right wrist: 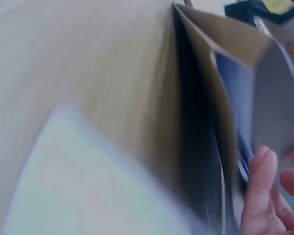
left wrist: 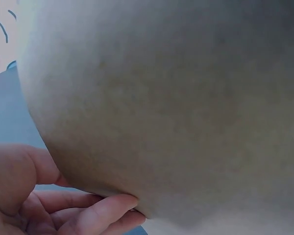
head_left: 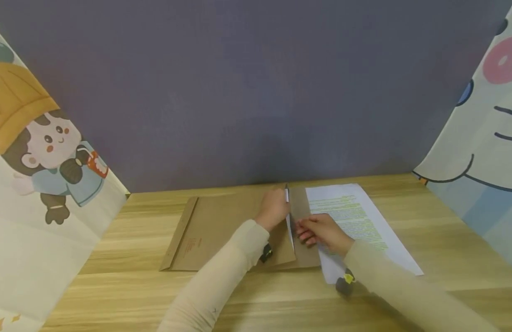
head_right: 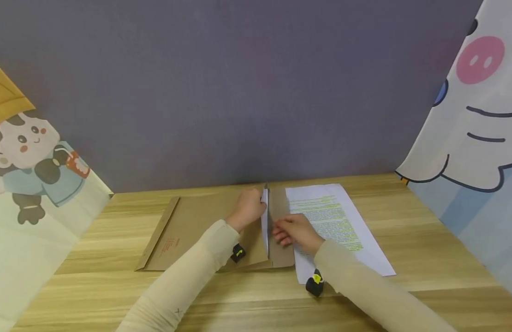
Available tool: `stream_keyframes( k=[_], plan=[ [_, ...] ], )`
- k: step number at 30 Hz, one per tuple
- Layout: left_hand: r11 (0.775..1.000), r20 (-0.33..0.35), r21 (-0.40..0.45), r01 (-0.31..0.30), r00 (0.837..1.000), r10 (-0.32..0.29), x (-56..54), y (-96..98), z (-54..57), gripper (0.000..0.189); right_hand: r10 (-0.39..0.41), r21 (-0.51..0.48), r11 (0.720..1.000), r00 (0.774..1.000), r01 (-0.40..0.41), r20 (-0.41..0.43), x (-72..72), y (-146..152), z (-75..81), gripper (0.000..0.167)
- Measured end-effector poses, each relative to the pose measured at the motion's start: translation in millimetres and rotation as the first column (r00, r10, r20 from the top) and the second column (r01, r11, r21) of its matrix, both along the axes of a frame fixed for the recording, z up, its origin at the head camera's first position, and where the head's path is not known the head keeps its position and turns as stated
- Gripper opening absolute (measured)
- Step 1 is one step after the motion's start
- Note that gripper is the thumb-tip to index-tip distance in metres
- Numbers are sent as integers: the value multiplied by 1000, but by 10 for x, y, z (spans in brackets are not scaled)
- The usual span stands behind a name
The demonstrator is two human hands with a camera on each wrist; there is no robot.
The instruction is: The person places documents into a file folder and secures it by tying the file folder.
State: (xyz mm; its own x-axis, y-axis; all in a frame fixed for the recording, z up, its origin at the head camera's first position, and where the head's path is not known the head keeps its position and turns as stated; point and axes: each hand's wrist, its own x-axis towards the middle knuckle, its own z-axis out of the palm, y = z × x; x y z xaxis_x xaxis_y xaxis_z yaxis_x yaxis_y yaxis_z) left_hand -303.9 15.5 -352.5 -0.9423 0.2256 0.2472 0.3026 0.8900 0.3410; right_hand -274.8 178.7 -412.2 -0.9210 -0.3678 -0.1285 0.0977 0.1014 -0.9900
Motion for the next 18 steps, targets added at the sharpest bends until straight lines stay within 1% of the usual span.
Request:
stream_keyframes(
  k=[2,5,7,10,12,14,16,18],
  plan=[
    [1000,11,6,-2,1000,1,0,8,-6,38,-22,40,999,1000,23,-18,-3,184,29,33],
    [1000,41,19,-3,999,2,-5,20,-21,38,-65,161,984,995,75,-69,-19,483,83,36],
    [1000,60,20,-10,998,9,-11,27,-27,37,-81,243,964,991,105,-104,-48,693,128,37],
    [999,82,20,-26,996,24,-16,40,-28,36,-85,374,917,984,140,-159,-121,1001,188,35],
    [999,95,20,-31,995,29,-17,50,-24,35,-87,462,870,976,172,-199,-175,1189,215,33],
    [999,105,20,-32,994,30,-14,48,-28,34,-94,561,799,967,215,-238,-218,1334,221,32],
    [999,112,21,-31,993,28,-16,49,-35,34,-96,638,724,954,262,-283,-242,1442,217,31],
    [999,114,24,-31,993,28,-18,48,-41,33,-74,705,646,944,292,-323,-253,1521,206,36]
  ],
)
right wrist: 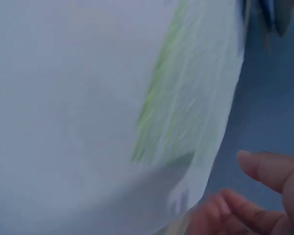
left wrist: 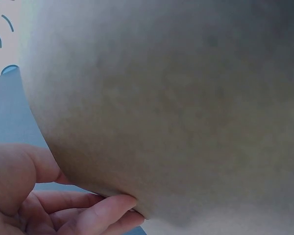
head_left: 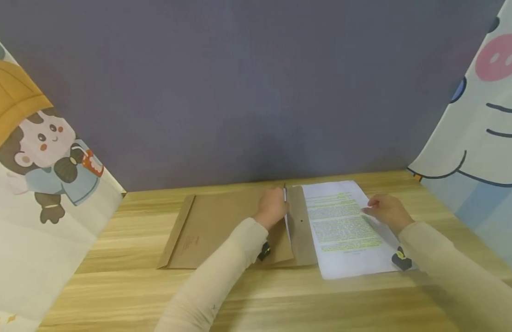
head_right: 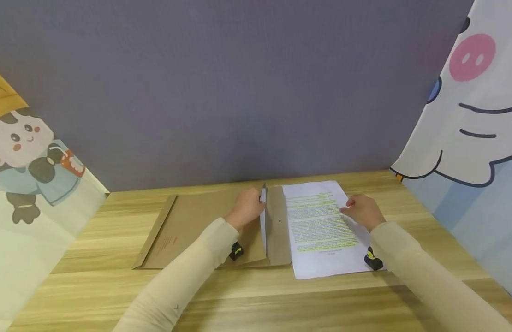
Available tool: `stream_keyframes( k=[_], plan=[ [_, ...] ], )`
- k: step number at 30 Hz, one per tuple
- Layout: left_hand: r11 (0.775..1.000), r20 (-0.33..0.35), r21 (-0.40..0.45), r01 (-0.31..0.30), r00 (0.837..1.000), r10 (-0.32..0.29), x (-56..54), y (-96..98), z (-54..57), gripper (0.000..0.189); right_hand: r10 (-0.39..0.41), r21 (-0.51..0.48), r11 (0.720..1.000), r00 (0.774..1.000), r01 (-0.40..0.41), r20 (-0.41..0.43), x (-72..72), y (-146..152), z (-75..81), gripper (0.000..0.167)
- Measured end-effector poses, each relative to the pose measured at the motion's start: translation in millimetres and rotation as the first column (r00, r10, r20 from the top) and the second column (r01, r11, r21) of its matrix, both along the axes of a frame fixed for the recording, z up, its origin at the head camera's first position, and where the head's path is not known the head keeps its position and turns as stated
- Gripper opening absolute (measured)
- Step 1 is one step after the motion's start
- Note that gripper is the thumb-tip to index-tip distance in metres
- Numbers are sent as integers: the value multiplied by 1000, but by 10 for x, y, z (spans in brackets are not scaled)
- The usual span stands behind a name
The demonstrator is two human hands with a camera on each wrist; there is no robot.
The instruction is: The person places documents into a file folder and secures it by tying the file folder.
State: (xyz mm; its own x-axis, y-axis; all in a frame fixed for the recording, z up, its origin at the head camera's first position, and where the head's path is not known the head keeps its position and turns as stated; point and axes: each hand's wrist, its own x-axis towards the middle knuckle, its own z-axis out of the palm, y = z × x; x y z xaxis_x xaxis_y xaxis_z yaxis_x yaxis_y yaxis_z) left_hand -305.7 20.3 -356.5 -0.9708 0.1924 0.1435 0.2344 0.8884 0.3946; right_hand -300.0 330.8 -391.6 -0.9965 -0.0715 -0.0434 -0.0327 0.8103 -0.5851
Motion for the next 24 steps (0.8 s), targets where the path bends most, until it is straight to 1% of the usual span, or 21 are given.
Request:
stream_keyframes(
  k=[1,3,5,7,10,15,19,24],
  plan=[
    [1000,1,3,-1,1000,1,-4,-1,-2,33,2,47,999,1000,-1,-13,-5,29,-6,40],
    [1000,0,7,-4,1000,4,-12,-3,-7,33,16,121,993,1000,-15,-10,-9,81,-24,49],
    [1000,4,11,-3,1000,3,-14,-7,-10,32,31,177,984,999,-35,26,-13,130,-43,59],
    [1000,6,8,-1,1000,1,-15,-7,-16,32,34,196,979,997,-48,76,-17,171,-60,68],
    [1000,7,-8,3,1000,-3,-15,-3,-17,32,29,185,981,989,-55,143,-27,208,-53,72],
    [1000,4,-22,1,1000,-1,-18,3,-9,33,18,136,990,980,-46,200,-53,213,-26,66],
    [1000,4,-27,-3,1000,3,-24,10,1,32,-1,123,992,980,-24,200,-73,216,-35,59],
    [1000,5,-25,-8,1000,8,-20,12,-7,32,-3,114,993,981,-20,193,-72,225,-75,46]
  ],
)
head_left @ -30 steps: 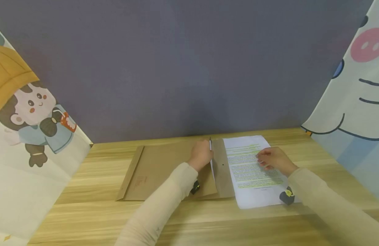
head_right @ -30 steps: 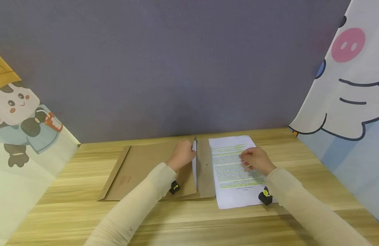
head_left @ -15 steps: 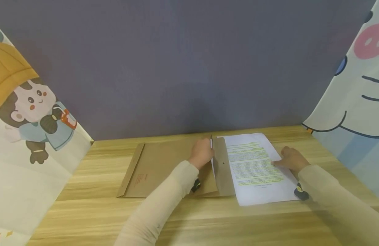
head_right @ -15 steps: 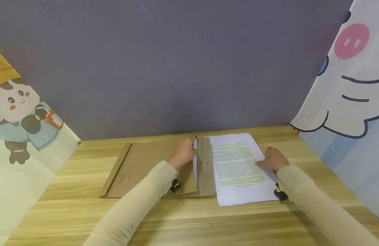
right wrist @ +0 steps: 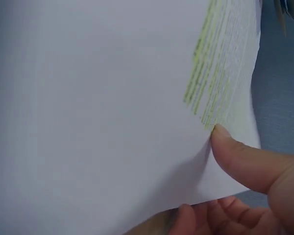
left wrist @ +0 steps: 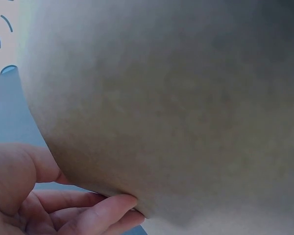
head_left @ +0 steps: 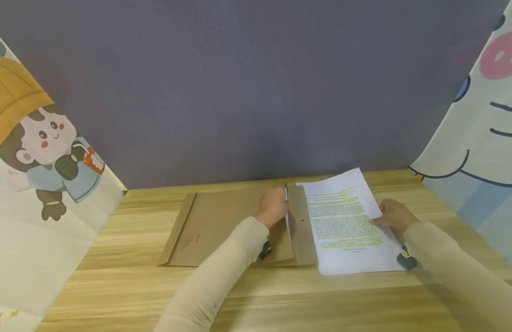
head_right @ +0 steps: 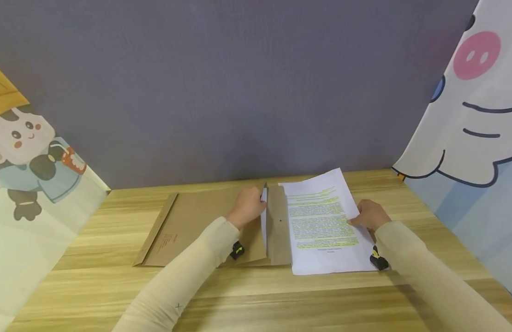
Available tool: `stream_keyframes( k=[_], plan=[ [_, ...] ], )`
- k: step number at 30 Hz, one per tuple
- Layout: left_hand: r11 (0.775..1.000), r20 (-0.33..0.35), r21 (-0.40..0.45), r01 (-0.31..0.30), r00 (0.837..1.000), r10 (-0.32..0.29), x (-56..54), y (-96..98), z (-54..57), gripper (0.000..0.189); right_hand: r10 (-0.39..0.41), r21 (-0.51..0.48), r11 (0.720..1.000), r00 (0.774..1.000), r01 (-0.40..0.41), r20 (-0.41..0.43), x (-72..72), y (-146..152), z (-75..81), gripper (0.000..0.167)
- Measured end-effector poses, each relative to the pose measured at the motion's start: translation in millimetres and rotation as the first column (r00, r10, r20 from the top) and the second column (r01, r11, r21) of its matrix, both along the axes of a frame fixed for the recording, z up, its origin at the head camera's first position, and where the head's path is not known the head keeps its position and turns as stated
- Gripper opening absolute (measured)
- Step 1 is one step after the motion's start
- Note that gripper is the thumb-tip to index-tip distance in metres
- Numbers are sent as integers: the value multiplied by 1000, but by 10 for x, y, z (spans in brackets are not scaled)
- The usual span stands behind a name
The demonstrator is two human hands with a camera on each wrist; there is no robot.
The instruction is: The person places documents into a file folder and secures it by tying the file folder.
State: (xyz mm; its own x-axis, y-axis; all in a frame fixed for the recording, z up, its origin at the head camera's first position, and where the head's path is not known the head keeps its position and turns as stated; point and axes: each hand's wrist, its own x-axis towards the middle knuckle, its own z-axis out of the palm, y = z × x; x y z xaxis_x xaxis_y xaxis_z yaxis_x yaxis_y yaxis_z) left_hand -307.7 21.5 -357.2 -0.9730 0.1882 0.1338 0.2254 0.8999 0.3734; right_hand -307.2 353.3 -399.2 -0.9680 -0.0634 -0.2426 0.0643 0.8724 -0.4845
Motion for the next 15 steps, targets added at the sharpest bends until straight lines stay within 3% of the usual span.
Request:
stream_keyframes(
  k=[10,15],
  plan=[
    [1000,-9,18,-1,1000,1,3,-6,-63,31,38,-17,999,999,-38,-3,4,34,-78,60],
    [999,0,42,11,1000,-11,6,2,-69,34,29,-84,996,1000,-30,-5,54,152,-93,52]
  ],
)
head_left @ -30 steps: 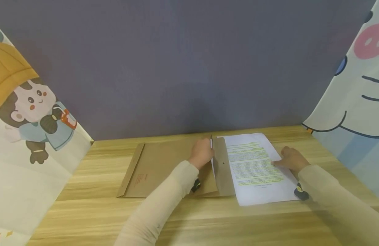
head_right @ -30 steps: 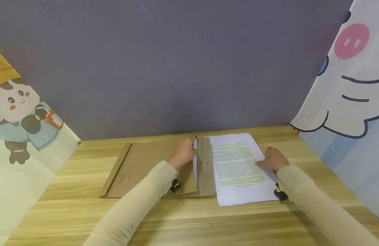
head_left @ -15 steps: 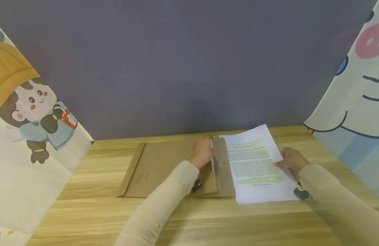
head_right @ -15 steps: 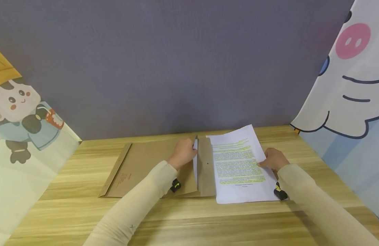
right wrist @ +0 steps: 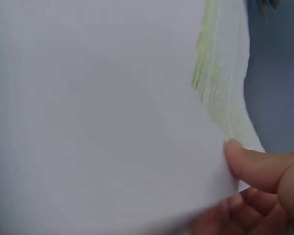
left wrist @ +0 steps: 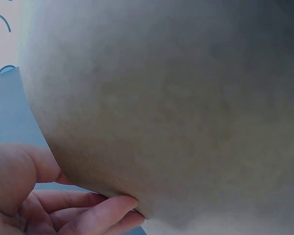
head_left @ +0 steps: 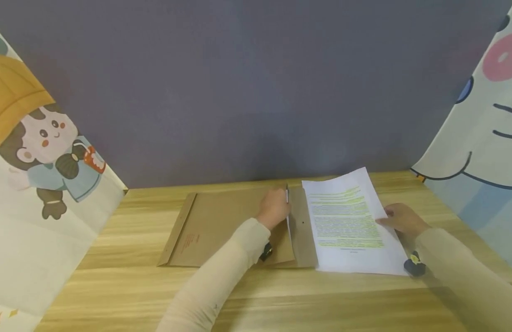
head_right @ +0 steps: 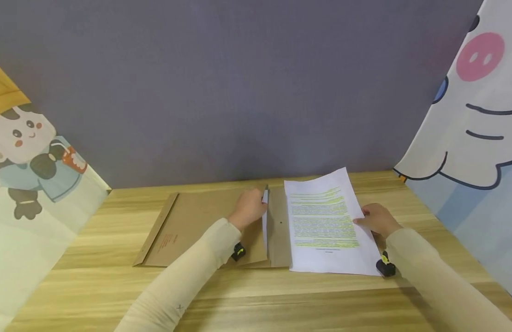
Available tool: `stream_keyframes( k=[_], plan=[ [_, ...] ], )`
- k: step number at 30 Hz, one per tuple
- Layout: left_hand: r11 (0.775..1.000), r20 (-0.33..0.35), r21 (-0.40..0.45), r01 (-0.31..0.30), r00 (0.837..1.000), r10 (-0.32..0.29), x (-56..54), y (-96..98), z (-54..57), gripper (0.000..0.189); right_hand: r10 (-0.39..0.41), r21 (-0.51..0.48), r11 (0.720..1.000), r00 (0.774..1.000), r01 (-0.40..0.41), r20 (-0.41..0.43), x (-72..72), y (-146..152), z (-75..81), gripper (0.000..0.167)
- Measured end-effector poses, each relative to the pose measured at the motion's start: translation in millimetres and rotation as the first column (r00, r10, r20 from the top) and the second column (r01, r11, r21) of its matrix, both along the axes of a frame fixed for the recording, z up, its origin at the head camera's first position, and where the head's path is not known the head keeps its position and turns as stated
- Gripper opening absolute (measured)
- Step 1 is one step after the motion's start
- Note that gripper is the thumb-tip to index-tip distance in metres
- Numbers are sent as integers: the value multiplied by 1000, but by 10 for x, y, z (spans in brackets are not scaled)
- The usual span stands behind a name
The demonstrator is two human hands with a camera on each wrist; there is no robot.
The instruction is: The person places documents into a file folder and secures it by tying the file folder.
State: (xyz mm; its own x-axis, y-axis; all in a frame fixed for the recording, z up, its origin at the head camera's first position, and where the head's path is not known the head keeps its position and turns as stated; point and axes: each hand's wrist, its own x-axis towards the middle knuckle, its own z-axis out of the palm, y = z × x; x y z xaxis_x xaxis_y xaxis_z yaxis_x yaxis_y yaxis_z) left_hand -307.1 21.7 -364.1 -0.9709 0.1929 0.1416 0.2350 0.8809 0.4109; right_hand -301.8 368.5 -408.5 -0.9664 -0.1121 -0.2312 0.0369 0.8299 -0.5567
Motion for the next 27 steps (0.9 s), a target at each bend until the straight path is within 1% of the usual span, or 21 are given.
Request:
stream_keyframes(
  k=[2,5,7,9,10,11,12,13,16,17,20,21,23,27],
  plan=[
    [1000,3,11,11,1000,-11,3,3,1,35,-4,-4,1000,1000,4,-20,24,49,2,50],
    [1000,9,16,23,1000,-23,10,8,1,36,-17,1,1000,997,17,-72,72,117,10,52],
    [1000,20,19,24,1000,-24,13,14,-1,37,-64,-17,998,993,63,-100,114,153,15,58],
    [1000,20,8,19,1000,-19,18,21,-4,37,-101,-31,995,983,98,-155,155,186,29,61],
    [1000,21,1,15,1000,-15,18,25,-9,36,-117,-43,993,975,111,-190,178,200,37,61],
    [1000,18,-8,10,1000,-10,18,31,-16,35,-133,-45,991,962,125,-240,202,213,45,60],
    [1000,14,-18,8,1000,-8,19,36,-23,34,-139,-61,990,948,127,-285,229,223,56,57],
    [999,8,-33,6,1000,-5,18,43,-31,32,-139,-57,990,934,127,-330,255,237,69,54],
    [995,-29,-101,3,1000,-6,15,62,-58,24,-164,-78,986,900,144,-404,339,276,103,51],
    [991,-47,-133,1,999,-8,16,68,-66,21,-179,-93,984,897,155,-405,368,284,114,52],
    [978,-88,-208,-4,996,-15,12,85,-87,15,-228,-137,972,904,190,-363,437,288,142,59],
    [976,-95,-219,-2,995,-19,9,91,-94,14,-243,-148,968,905,203,-350,458,284,150,61],
    [978,-82,-210,6,996,-24,6,105,-104,11,-275,-174,957,913,230,-301,495,276,164,67],
    [987,-33,-162,23,999,-28,6,128,-113,7,-314,-198,943,915,269,-254,546,245,194,74]
  ],
)
